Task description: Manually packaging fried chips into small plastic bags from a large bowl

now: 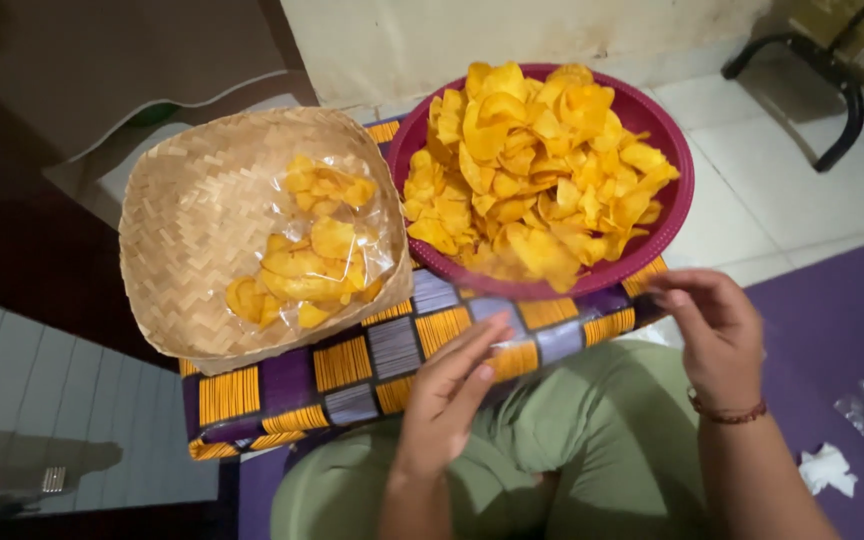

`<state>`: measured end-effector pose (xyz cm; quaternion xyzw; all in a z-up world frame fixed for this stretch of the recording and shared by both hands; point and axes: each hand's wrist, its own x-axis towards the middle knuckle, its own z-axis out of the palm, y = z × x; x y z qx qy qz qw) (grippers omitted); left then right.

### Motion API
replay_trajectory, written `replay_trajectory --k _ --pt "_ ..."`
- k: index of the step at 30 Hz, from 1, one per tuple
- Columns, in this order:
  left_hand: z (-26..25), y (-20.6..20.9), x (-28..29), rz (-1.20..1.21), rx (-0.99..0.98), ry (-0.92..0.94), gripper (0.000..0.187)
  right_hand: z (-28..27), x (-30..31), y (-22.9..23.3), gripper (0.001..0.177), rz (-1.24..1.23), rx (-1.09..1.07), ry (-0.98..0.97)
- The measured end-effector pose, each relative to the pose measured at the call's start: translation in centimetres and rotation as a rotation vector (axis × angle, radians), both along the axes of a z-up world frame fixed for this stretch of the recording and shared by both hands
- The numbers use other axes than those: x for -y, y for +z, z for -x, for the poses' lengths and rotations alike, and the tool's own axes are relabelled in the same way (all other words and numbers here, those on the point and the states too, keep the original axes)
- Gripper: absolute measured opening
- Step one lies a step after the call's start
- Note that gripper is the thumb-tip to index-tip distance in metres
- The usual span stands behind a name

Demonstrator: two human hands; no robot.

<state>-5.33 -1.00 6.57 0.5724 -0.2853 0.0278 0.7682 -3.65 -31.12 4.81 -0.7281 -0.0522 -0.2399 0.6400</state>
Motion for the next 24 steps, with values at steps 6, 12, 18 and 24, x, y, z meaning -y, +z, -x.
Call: replay_trajectory --k 6,12,18,24 --pt "1.0 0.8 0.2 0.020 -0.100 -0.062 0.023 -0.9 -4.4 3.4 0.039 -0.171 -0.042 0.470" --pt "-0.6 -1.9 -0.8 0.279 -0.381 -0.063 0.077 0.2 -8.1 3.6 0.038 0.034 -0.019 0.600" --pt "-0.8 -3.4 -0.9 0.411 -0.529 0.017 0.057 0.7 -8.9 3.0 0.035 -0.032 -0.199 0.640" --pt "-0.7 -4.2 -0.2 0.446 -0.418 -0.036 0.048 0.9 -9.2 2.2 0.032 -0.158 -0.242 0.619"
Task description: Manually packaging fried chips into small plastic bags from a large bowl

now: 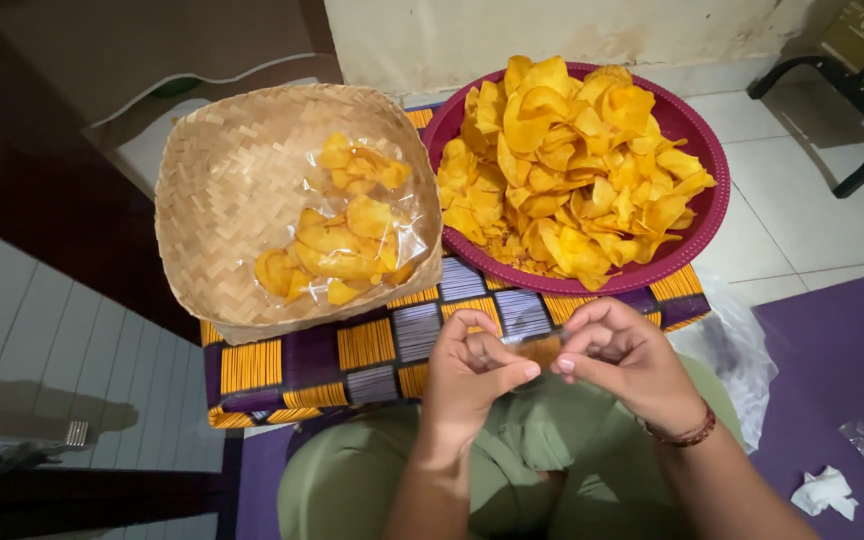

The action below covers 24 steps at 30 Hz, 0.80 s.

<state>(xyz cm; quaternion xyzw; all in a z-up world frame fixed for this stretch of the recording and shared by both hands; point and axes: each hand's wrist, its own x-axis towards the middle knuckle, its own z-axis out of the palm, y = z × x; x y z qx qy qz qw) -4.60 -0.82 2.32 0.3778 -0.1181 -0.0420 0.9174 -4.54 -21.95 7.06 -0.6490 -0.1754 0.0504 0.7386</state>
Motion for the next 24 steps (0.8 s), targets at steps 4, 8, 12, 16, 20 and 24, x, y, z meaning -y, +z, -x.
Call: replay_trajectory --k 4,8,12,16,20,24 --pt "-0.1 -0.1 0.3 0.039 -0.007 -0.049 0.049 0.0 0.3 -0.7 0.028 -0.022 -0.027 -0.010" --pt "0.0 0.2 0.3 0.038 -0.027 -0.070 0.058 0.0 0.2 -0.6 0.036 -0.035 0.049 -0.040" --pt "-0.3 0.2 0.2 0.051 -0.032 -0.053 0.062 0.6 -0.2 1.4 0.029 0.189 0.389 -0.049" --pt "-0.3 0.4 0.2 -0.002 -0.067 -0.050 0.063 0.7 -1.2 2.9 0.035 0.453 0.541 -0.088" --pt "-0.2 0.3 0.5 -0.024 -0.048 -0.039 0.064 0.6 -1.5 3.5 0.021 0.629 0.622 -0.133" --pt "-0.3 0.4 0.6 -0.063 -0.047 -0.032 0.067 0.4 -1.7 3.5 0.012 0.684 0.678 -0.127"
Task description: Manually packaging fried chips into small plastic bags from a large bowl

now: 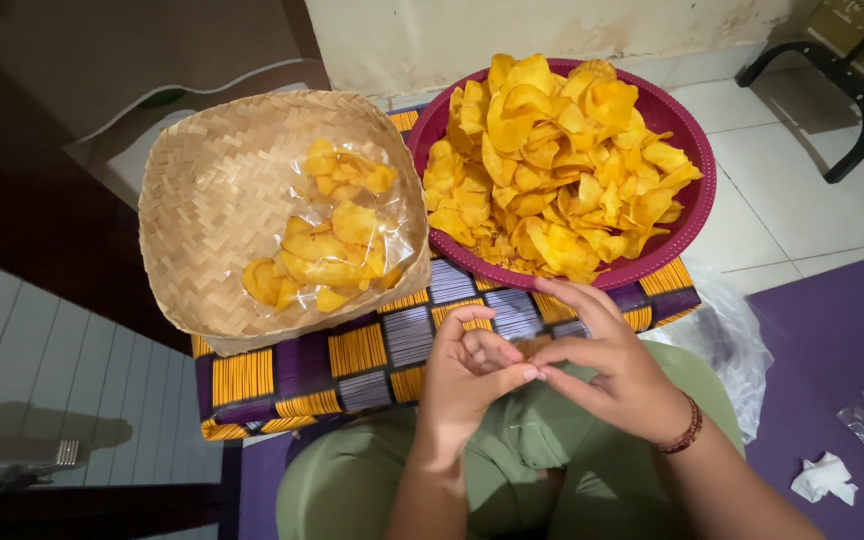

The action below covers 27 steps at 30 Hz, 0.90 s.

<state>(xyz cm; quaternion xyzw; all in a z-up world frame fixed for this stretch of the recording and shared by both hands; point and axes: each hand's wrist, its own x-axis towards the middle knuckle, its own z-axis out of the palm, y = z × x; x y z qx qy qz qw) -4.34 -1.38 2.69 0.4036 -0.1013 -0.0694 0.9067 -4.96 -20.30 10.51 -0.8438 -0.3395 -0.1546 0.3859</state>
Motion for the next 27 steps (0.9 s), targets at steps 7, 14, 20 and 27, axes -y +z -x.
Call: replay_trajectory --k 7,14,20,27 --pt "-0.1 1.2 -0.6 -0.293 -0.042 -0.249 0.065 -0.2 0.7 0.0 0.010 0.049 0.018 -0.132" --pt "0.3 1.2 0.4 -0.487 0.047 0.016 0.038 -0.5 1.2 -0.1 0.009 0.181 0.153 -0.190" --pt "-0.3 -0.3 0.3 -0.418 0.054 0.074 0.031 -1.5 1.4 0.3 0.008 0.132 -0.009 -0.092" --pt "-1.5 -1.8 -0.5 -0.445 -0.126 0.177 0.044 -9.0 2.2 1.7 0.018 0.296 -0.089 -0.476"
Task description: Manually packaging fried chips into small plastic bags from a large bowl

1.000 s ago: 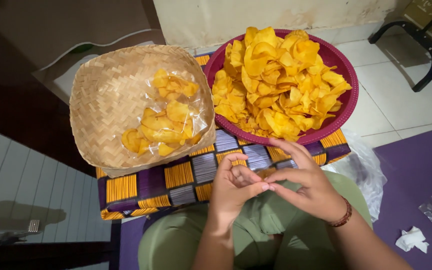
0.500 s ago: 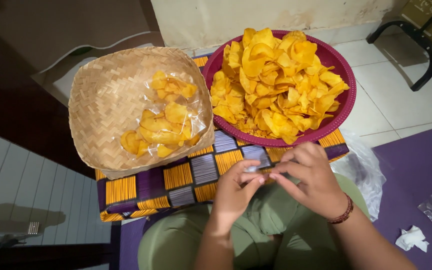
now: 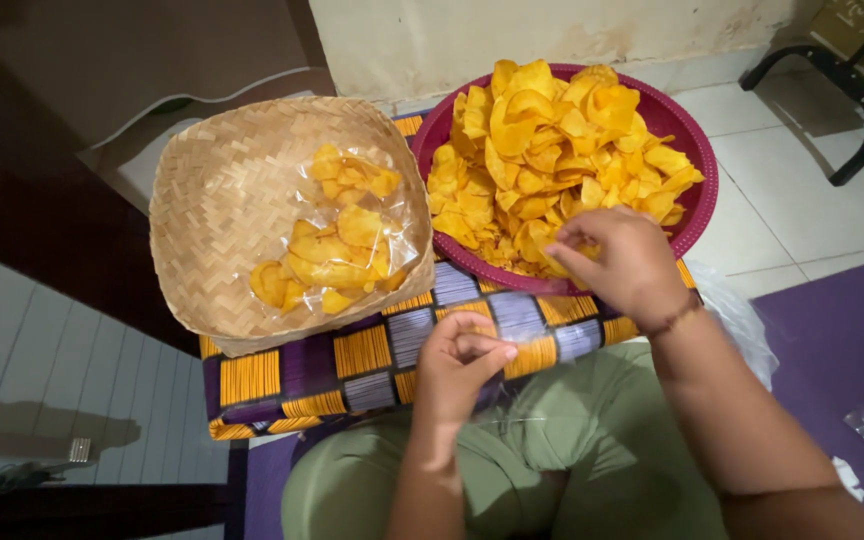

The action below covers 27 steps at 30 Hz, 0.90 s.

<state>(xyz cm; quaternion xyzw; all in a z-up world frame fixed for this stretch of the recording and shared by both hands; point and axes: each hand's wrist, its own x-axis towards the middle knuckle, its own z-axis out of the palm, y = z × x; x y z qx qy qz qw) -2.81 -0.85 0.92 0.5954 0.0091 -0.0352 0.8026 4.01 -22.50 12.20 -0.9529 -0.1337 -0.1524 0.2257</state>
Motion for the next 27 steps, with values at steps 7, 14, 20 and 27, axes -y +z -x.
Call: replay_trajectory --k 7,14,20,27 --pt "-0.7 -0.1 -0.7 -0.015 -0.020 -0.009 0.044 -5.3 -0.4 -0.6 0.037 0.393 -0.196 -0.041" --pt "-4.5 3.9 -0.3 -0.123 0.096 -0.120 0.043 -5.6 2.6 3.7 0.019 0.014 -0.166 -0.124" --pt "-6.3 8.6 -0.8 -0.164 0.060 -0.157 0.036 -4.2 2.2 7.7 0.011 -0.629 -0.046 0.014" --pt "-5.5 4.1 -2.1 0.073 0.228 -0.190 0.032 -3.5 0.4 5.3 0.012 -0.751 -0.275 0.292"
